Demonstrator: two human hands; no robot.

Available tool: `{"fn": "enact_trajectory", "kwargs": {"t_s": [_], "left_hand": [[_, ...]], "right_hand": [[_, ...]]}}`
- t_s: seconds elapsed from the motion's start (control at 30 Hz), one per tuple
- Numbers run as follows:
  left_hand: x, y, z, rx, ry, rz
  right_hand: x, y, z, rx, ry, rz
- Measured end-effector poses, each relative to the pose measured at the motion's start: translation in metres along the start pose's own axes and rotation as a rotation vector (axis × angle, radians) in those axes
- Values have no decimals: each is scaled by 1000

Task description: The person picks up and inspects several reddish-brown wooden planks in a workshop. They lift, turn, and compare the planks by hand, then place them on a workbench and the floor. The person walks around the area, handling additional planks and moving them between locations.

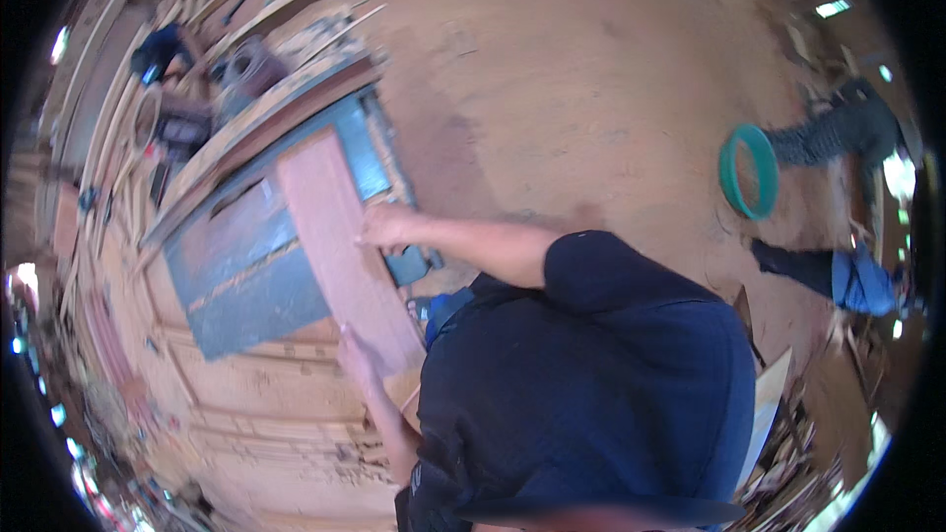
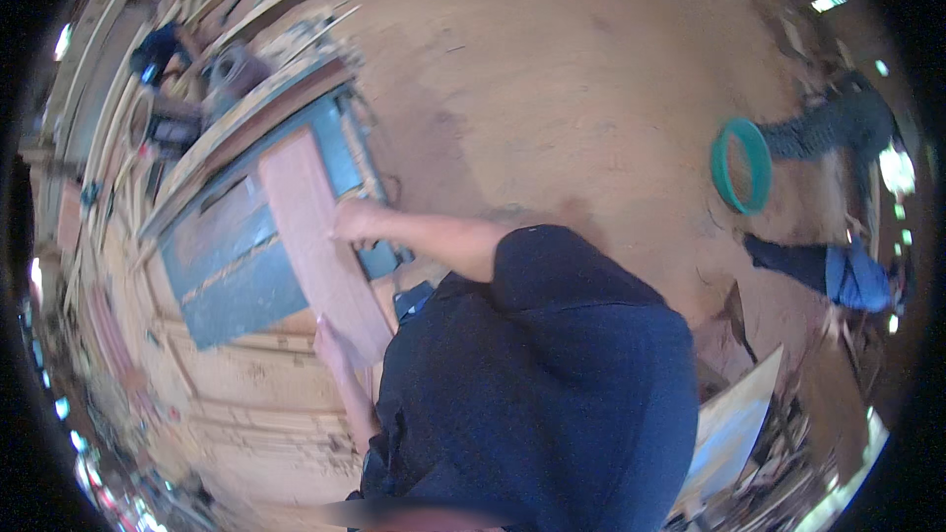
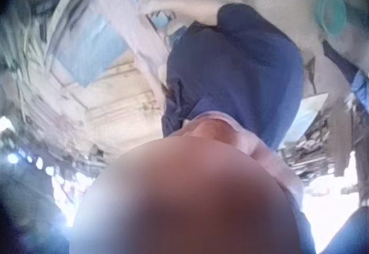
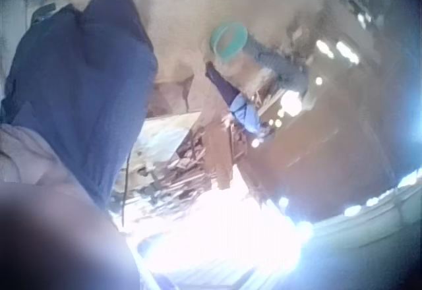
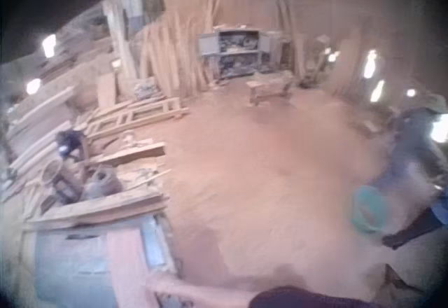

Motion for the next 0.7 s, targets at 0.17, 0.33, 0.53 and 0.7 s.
{"fn": "enact_trajectory", "kwargs": {"t_s": [0.17, 0.33, 0.53, 0.7], "left_hand": [[-15, 5, -11, -230, -143, -153], [-14, 2, -6, -43, 122, 50], [-27, -10, 30, 200, -251, -17], [-19, -11, 9, 441, 19, 72]], "right_hand": [[-5, -1, 12, -113, 41, -89], [-3, 8, 23, -62, -153, -9], [-12, -7, 16, -9, 34, -45], [-9, 0, 4, 54, 44, -93]]}}
Point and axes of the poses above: each hand's wrist, its own x-axis away from the middle knuckle, its own y-axis out of the back of the hand, z = x × y, the point moved 5 cm from there along -x, towards the middle knuckle, and after that the axes turned 2 degrees about -y, right-handed, at the moved point
